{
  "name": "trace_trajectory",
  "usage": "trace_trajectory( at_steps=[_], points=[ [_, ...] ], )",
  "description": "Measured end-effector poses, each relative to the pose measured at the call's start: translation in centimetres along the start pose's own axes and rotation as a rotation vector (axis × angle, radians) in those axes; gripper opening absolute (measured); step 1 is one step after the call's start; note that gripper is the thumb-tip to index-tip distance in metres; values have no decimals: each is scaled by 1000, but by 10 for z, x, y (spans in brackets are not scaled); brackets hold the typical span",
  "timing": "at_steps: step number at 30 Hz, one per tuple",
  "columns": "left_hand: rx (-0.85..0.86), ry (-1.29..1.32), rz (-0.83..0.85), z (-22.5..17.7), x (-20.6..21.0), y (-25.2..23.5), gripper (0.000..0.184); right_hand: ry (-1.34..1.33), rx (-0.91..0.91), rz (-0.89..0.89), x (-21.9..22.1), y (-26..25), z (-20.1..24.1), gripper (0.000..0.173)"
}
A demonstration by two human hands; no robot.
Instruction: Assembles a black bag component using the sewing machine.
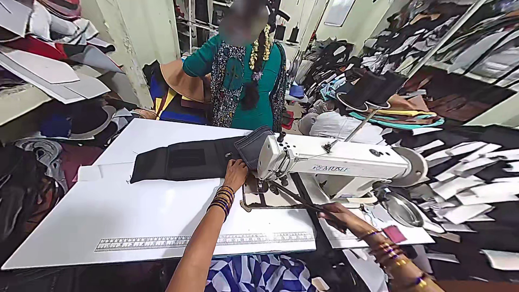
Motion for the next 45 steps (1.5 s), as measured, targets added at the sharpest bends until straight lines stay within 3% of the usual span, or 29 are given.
trace_trajectory(
  at_steps=[2,4,7,8,10,13,16,18,20,22,23,25,26,29,31,32,34,35,37,39,41,42,44,45],
  points=[
    [47,-18,-189,5,-14,17,27,39,-22,57,5,-16,11,20],
    [15,-48,-337,37,-38,44,32,49,-40,62,6,-16,13,20],
    [-203,-134,-394,119,-94,101,48,19,-48,-78,-3,18,-5,13],
    [-286,-174,-340,139,-108,121,52,-12,-44,-162,-8,33,-17,13],
    [-401,-321,-126,139,-122,146,51,-70,-47,-347,-20,61,-44,11],
    [-446,-467,233,58,-113,182,28,-48,-19,-531,-31,86,-81,7],
    [-462,-370,923,-47,-89,202,26,295,21,-589,-36,75,-95,16],
    [-319,-238,1072,-77,-77,187,31,552,-7,-630,-29,55,-89,25],
    [-214,23,969,-72,-69,160,34,754,76,-631,-19,36,-73,31],
    [-108,295,576,-51,-68,132,35,825,132,-661,-3,27,-49,34],
    [-102,344,301,-38,-71,119,32,807,66,-705,11,23,-34,31],
    [-181,285,-215,-7,-64,94,43,712,-218,-745,60,20,1,30],
    [-247,262,-316,10,-56,78,55,647,-365,-718,94,18,22,33],
    [-521,331,-240,45,-42,42,71,532,-543,-339,206,9,78,50],
    [-579,643,-354,70,-54,32,65,678,-497,-151,256,-10,93,66],
    [-593,913,-459,78,-64,31,62,768,-525,-217,266,-27,94,68],
    [-608,1294,-612,73,-103,31,55,820,-574,-308,261,-67,102,66],
    [-611,1334,-649,66,-124,37,53,792,-585,-299,253,-86,106,64],
    [-556,1198,-638,57,-150,57,60,582,-608,-289,234,-111,115,53],
    [-471,1008,-627,54,-162,79,70,87,-551,-301,208,-119,135,51],
    [-445,911,-616,46,-143,113,73,-437,-506,-272,190,-116,138,69],
    [-438,872,-606,41,-127,129,73,-601,-474,-263,186,-114,135,66],
    [-451,793,-553,30,-96,154,74,-608,-375,-319,181,-109,123,37],
    [-466,715,-510,26,-85,164,74,-428,-328,-371,179,-106,114,22]
  ],
)
Point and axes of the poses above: each hand's wrist, its own y-axis away from the middle knuckle, its own x-axis out of the palm, z = x × y, the point moved 5 cm from there along -y, towards the middle knuckle, and after that the axes turned 6 degrees about y, right-handed, at the moved point
